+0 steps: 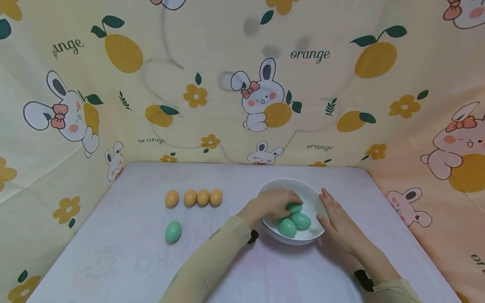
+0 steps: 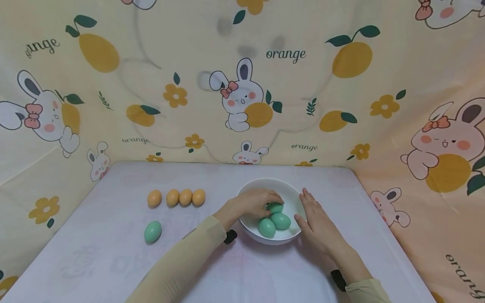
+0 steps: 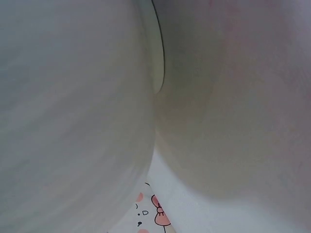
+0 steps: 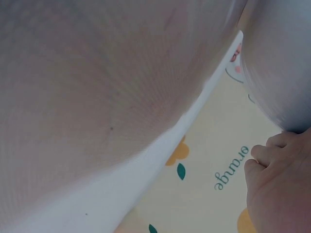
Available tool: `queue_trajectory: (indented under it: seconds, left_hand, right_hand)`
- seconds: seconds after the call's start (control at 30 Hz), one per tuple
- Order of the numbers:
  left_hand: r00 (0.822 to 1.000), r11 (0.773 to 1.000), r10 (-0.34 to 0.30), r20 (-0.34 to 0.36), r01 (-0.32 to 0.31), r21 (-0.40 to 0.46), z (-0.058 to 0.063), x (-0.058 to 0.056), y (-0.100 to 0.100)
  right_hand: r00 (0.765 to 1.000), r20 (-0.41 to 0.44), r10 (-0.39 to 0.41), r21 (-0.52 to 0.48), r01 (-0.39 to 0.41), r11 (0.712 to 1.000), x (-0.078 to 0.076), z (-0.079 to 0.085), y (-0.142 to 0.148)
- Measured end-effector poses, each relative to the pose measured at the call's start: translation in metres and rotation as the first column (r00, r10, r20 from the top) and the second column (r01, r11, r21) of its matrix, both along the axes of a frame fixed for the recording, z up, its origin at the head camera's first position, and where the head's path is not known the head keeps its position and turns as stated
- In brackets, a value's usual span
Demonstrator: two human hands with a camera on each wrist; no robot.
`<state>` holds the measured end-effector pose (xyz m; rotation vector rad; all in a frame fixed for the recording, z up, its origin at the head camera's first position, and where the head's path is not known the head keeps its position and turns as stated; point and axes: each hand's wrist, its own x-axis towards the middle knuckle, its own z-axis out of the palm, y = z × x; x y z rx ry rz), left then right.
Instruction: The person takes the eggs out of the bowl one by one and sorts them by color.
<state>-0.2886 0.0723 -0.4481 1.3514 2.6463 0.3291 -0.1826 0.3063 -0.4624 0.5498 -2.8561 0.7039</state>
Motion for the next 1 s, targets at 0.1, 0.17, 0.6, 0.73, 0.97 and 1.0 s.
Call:
queue_trajectory:
  seconds: [0.1,0.17,0.6,0.73,0.97,1.0]
  left_hand:
    - [1.000,1.000,0.014,-0.003,-0.014,-0.002,0.001,0.000,-0.001]
    - [1.000,1.000,0.021,-0.005,-0.022,-0.001,0.001,0.000,-0.002]
    - [0.999,0.996,0.022,-0.032,-0.020,0.085,0.014,0.005,-0.008]
    - [0.998,0.991,0.025,-0.051,-0.018,0.129,0.018,0.009,-0.014]
    - [0.995,0.977,0.046,-0.087,-0.026,0.213,0.023,0.019,-0.025]
    - [0.995,0.973,0.052,-0.086,-0.031,0.229,0.025,0.020,-0.027]
  right_hand:
    - [1.000,-0.013,0.004,0.001,-0.004,1.000,0.000,-0.001,0.000]
    - [1.000,-0.018,0.007,0.001,-0.007,1.000,0.000,-0.001,0.000]
    - [0.999,-0.042,0.010,0.005,-0.010,1.000,0.001,-0.003,0.000]
    - [0.999,-0.042,0.011,0.001,-0.011,1.000,0.001,-0.003,0.000]
    - [0.999,-0.045,0.017,-0.003,-0.017,1.000,0.000,-0.004,0.001]
    - [0.999,-0.046,0.019,-0.002,-0.019,1.000,0.000,-0.004,0.001]
